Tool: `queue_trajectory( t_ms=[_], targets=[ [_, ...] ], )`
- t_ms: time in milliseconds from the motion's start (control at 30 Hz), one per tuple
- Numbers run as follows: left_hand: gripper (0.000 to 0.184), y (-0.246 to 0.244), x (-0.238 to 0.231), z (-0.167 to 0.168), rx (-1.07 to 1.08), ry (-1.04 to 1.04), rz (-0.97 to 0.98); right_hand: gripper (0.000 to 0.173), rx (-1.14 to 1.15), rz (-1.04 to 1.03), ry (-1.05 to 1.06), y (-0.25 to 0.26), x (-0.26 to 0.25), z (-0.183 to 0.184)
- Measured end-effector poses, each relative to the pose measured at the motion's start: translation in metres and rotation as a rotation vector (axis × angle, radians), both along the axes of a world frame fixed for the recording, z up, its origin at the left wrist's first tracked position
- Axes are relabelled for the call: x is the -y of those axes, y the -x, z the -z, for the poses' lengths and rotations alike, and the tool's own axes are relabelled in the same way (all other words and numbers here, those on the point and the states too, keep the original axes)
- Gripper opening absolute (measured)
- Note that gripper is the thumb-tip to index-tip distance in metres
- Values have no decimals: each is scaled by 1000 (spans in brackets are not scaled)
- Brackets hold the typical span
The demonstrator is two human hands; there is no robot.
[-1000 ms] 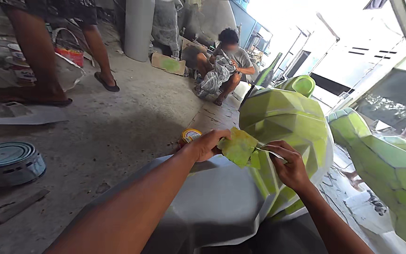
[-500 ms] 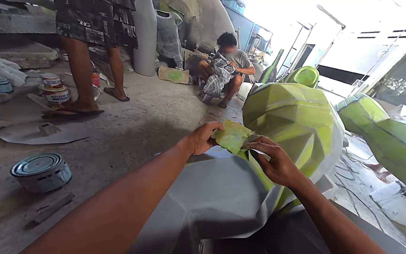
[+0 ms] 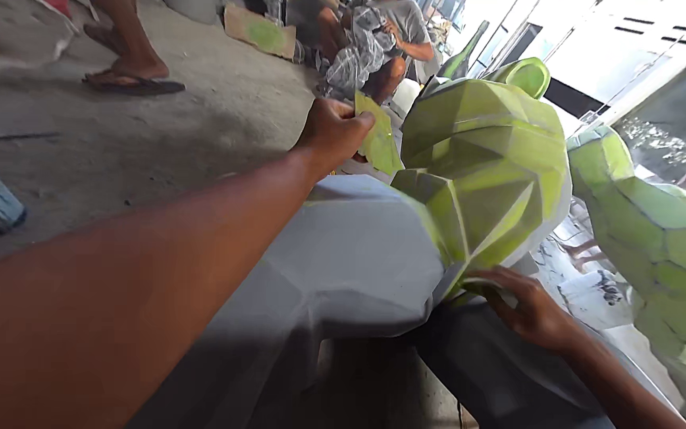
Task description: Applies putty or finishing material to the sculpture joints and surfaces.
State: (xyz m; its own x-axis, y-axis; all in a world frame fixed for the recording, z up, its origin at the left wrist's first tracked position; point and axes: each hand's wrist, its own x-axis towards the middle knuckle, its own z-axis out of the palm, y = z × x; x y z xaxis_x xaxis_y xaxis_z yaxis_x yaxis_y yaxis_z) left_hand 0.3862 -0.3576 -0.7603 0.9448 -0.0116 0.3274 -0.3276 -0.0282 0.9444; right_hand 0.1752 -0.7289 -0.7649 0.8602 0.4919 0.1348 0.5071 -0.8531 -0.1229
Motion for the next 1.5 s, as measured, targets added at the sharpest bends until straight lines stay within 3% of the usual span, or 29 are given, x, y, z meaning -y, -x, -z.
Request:
queue_trajectory(
  t_ms=[200, 567, 767, 967, 1100, 1233, 1500],
  targets=[
    [30, -9, -2, 3, 95, -122, 14, 39, 63, 41, 498, 31, 38, 52],
    [27, -13, -3, 1, 120, -43, -22, 29, 133, -65, 819, 0, 28, 110],
    [19, -7, -5, -1, 130, -8, -2, 29, 47, -18, 858, 2, 24, 105],
    [23, -11, -4, -2, 93, 33, 9, 32, 46, -78, 771, 6, 29, 96],
    [23, -5, -5, -4, 87, -3, -1, 33, 108, -71, 765, 0, 27, 111],
    [22, -3, -5, -5, 90, 8, -2, 26, 113, -22, 887, 0, 16, 131],
    [24, -1, -6, -6, 95, -9, -33, 27, -2, -5, 879, 9, 8, 117]
  ],
)
